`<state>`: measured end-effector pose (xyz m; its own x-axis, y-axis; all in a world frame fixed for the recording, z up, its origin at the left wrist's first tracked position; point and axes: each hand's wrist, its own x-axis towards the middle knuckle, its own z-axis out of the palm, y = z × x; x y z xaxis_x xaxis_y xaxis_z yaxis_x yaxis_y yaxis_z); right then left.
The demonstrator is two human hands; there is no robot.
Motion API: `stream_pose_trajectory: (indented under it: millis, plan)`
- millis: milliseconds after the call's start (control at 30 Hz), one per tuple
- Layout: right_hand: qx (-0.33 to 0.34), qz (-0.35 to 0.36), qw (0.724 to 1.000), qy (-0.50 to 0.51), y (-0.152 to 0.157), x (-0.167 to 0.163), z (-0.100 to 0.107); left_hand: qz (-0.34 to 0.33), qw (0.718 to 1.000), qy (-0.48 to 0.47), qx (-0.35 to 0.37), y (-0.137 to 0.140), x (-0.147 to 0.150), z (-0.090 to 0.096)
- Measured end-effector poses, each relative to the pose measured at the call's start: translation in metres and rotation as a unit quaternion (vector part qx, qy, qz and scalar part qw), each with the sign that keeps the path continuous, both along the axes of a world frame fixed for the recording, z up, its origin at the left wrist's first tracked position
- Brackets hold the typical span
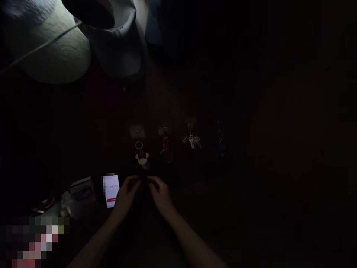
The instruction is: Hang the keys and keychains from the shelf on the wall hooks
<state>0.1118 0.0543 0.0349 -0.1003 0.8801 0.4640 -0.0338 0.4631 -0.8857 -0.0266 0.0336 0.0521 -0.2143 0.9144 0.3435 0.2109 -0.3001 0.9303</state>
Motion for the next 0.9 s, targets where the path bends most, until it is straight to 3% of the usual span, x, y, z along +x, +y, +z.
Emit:
stream_pose_trajectory:
  millis: [300, 567, 733, 900]
  plan:
    - [-0.057, 0.015, 0.994, -0.096, -0.028, 0.039, -0.019, -0.020, 0.998, 0.038, -0.056, -0.034, 0.007, -0.034]
    - [-0.134, 0.102, 0.974, -0.151, -0.045, 0.059, -0.042, -0.058, 0.987, 0.031, -0.144, -0.052, 0.013, -0.059]
    - [-0.177, 0.136, 0.965, -0.140, -0.045, 0.058, -0.046, -0.087, 0.976, 0.039, -0.195, -0.053, 0.011, -0.062]
    - [-0.233, 0.175, 0.954, -0.070, -0.045, 0.066, -0.037, -0.111, 0.974, 0.005, -0.195, -0.059, 0.010, -0.055]
